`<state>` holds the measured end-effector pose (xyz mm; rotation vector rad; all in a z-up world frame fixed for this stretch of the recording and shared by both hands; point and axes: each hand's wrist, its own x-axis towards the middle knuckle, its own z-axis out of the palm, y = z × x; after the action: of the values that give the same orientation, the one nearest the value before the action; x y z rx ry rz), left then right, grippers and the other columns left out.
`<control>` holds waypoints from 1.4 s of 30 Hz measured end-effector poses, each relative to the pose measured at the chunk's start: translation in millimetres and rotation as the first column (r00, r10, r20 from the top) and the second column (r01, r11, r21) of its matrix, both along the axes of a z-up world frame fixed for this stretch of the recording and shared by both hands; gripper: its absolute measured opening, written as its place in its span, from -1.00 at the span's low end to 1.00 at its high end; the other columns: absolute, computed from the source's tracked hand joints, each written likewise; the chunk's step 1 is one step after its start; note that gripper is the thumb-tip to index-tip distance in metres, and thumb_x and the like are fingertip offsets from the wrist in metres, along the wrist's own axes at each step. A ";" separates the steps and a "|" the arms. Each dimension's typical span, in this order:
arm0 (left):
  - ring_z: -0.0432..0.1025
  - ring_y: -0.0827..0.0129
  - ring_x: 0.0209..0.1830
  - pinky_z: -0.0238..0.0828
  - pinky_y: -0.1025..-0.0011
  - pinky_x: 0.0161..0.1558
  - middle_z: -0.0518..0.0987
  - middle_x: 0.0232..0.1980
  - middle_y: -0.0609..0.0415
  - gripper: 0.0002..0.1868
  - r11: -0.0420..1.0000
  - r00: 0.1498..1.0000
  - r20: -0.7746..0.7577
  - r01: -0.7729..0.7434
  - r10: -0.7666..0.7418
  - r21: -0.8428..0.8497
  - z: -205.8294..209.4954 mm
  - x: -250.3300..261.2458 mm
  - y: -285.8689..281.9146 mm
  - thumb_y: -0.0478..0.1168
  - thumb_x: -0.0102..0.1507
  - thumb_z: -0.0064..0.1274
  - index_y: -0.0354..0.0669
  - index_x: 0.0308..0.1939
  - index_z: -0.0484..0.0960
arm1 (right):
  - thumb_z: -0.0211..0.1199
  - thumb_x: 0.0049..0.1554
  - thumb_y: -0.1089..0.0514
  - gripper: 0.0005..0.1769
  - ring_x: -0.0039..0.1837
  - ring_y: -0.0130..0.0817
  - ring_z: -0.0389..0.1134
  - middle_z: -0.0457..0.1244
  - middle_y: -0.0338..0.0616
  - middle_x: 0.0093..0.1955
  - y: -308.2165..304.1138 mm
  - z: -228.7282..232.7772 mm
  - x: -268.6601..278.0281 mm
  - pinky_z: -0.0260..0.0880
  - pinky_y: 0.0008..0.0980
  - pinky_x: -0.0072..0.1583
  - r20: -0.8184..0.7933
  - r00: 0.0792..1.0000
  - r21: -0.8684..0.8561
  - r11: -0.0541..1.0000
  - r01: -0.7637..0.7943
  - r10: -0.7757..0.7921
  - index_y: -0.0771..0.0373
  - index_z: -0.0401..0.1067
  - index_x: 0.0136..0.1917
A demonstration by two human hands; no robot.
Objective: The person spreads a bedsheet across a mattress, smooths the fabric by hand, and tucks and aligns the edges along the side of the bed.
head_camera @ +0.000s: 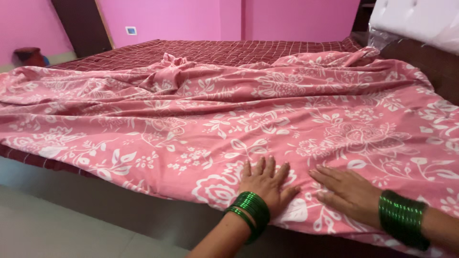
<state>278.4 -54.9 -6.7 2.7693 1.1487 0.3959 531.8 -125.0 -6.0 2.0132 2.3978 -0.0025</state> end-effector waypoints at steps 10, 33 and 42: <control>-0.18 0.09 0.65 -0.31 -0.22 0.49 -0.06 0.66 0.04 -0.28 0.970 0.953 -0.185 -0.240 0.240 0.023 26.5 -49.1 89.6 0.40 0.33 -0.55 0.46 0.56 0.09 | -0.22 0.21 -0.39 -0.17 0.70 -0.20 -0.21 -0.17 -0.10 0.70 102.5 15.2 -51.8 -0.27 -0.08 0.59 -0.269 0.935 -0.014 0.970 -0.243 0.231 -0.01 -0.02 0.63; -0.19 0.06 0.65 -0.33 -0.19 0.48 -0.04 0.63 -0.17 -0.11 0.954 0.944 -0.172 -0.295 0.282 -0.050 -2.6 -71.9 109.8 0.49 0.33 -0.49 0.07 0.57 0.01 | -0.27 0.24 -0.42 -0.15 0.69 -0.16 -0.19 -0.15 -0.11 0.69 133.3 -18.8 42.3 -0.20 -0.19 0.60 -0.036 0.992 -0.043 0.992 -0.119 0.117 0.03 -0.08 0.64; -0.23 0.03 0.67 -0.45 -0.21 0.52 -0.03 0.65 -0.03 -0.10 0.987 0.959 -0.239 -0.161 0.151 -0.021 16.2 -157.8 128.4 0.53 0.23 -0.41 0.24 0.54 0.13 | -0.16 0.26 -0.40 -0.10 0.69 -0.14 -0.20 -0.21 0.05 0.70 154.1 -19.1 -80.3 -0.21 -0.23 0.57 -0.115 0.969 0.054 0.975 -0.215 0.220 0.23 -0.09 0.61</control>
<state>120.6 73.5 9.5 2.7562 1.4163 0.0532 451.4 29.1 -25.1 1.8019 2.7029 -0.0753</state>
